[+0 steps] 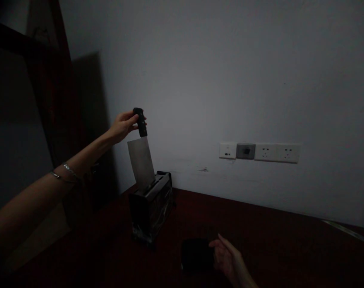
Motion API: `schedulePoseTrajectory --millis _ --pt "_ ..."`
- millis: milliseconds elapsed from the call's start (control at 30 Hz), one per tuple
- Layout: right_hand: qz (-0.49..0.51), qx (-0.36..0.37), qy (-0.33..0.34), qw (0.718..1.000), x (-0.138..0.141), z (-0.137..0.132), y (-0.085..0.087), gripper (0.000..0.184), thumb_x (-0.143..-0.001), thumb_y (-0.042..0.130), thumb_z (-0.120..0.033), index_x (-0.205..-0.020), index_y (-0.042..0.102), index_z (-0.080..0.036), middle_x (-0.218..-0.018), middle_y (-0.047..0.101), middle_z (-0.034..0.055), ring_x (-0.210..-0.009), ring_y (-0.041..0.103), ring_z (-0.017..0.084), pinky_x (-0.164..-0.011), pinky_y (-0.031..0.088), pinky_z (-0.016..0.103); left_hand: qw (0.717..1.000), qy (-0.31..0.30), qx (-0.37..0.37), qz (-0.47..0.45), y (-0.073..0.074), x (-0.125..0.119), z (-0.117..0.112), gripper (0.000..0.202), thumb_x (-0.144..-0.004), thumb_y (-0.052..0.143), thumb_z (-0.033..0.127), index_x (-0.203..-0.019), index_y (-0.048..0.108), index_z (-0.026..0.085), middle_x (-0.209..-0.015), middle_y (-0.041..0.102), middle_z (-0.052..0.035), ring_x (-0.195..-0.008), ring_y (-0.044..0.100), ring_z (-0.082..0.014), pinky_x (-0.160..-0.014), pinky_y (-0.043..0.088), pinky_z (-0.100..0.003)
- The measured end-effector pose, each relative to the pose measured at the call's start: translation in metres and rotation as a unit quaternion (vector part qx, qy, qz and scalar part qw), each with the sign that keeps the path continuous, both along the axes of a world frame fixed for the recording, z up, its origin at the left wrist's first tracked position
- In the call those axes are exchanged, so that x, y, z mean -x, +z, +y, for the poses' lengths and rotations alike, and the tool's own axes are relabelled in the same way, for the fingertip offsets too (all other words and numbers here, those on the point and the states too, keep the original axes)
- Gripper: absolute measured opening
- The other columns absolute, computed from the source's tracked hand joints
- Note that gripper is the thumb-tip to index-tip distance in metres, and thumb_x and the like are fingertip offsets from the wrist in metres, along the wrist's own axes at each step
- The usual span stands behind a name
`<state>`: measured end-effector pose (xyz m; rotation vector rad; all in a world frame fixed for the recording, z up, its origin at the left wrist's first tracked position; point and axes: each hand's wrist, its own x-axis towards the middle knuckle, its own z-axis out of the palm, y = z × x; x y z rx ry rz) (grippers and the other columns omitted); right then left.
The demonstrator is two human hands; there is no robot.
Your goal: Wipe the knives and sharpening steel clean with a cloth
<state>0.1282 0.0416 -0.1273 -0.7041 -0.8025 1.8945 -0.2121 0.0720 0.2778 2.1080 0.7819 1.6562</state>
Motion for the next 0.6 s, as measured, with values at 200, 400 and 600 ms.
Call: schedulePoseTrajectory --millis 200,400,600 --pt "0.001 0.011 0.0 1.0 0.001 0.0 -0.001 0.037 -0.068 0.062 -0.049 -0.063 0.066 -0.013 -0.04 0.043 -0.0031 -0.037 0.04 0.007 -0.04 0.03 0.022 1.0 0.008 0.0 -0.015 -0.009 0.006 0.017 0.017 -0.082 0.052 0.026 -0.091 0.056 0.012 -0.095 0.062 -0.0094 -0.079 0.06 -0.015 -0.078 0.049 -0.037" --pt "0.005 0.034 -0.014 0.999 0.001 -0.001 0.001 0.036 -0.065 0.064 -0.048 -0.06 0.066 -0.013 -0.04 0.043 -0.0039 -0.037 0.041 0.006 -0.04 0.029 0.02 1.0 0.007 0.013 -0.022 -0.02 0.003 0.028 0.018 -0.081 0.053 0.027 -0.09 0.056 0.012 -0.092 0.062 -0.0087 -0.078 0.06 -0.0152 -0.077 0.05 -0.037" --pt "0.003 0.04 -0.012 0.999 0.003 -0.001 0.005 0.035 -0.067 0.064 -0.047 -0.062 0.067 -0.013 -0.04 0.044 -0.0037 -0.037 0.041 0.006 -0.04 0.029 0.02 1.0 0.008 0.018 -0.017 -0.025 0.001 0.035 0.016 -0.081 0.052 0.025 -0.09 0.056 0.011 -0.092 0.062 -0.0091 -0.077 0.06 -0.0157 -0.076 0.05 -0.038"
